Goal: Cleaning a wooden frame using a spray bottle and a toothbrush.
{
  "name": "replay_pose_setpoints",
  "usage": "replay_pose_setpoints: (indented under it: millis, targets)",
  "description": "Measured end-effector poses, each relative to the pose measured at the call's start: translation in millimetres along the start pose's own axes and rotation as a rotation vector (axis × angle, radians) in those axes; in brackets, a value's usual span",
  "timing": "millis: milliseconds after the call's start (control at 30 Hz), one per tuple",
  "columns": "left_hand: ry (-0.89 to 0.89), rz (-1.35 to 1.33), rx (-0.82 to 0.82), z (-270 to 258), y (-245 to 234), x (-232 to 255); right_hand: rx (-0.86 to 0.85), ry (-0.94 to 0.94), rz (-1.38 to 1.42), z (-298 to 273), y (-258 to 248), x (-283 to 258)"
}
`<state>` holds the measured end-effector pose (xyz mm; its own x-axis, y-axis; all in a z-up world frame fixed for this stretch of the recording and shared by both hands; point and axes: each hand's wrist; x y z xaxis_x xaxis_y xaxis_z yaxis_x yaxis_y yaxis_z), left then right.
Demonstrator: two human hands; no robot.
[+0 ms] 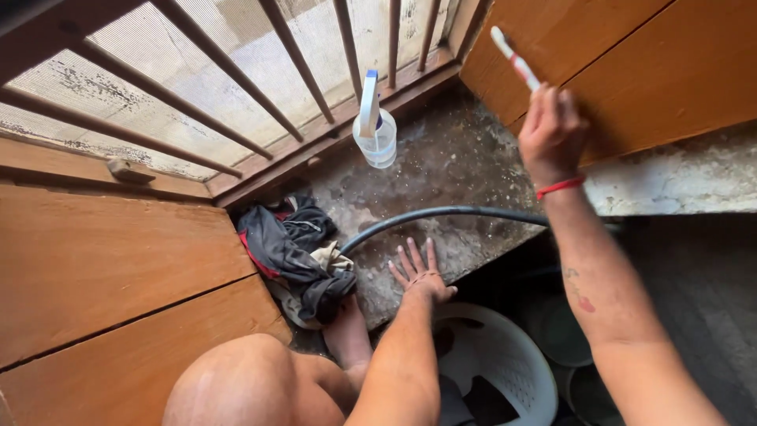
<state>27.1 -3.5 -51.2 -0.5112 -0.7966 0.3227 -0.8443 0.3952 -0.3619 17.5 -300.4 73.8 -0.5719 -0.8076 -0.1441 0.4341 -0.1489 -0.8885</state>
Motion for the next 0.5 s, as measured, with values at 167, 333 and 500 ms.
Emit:
replay_pose_setpoints:
  millis: [167,333,500]
  targets:
    - [0.006,0.03,0.062,4,-3,2,-0.02,-0.059,-0.142,-5,21,-2]
    - [0.016,0.007,0.027,1,-3,0,-0.057,-0.007,-0.086,9,11,-14]
    - [0.023,0.009,0.029,3,-3,0,-0.067,-0.079,-0.226,-2,37,-1]
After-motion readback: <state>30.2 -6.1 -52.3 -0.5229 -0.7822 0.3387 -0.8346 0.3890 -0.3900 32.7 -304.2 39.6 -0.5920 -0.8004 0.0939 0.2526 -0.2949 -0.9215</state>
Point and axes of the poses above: each hand's wrist, its own z-axis towards the middle knuckle, its own y-axis out of the palm, x = y × z, and after that the axes turned 7 degrees about -x, right-handed
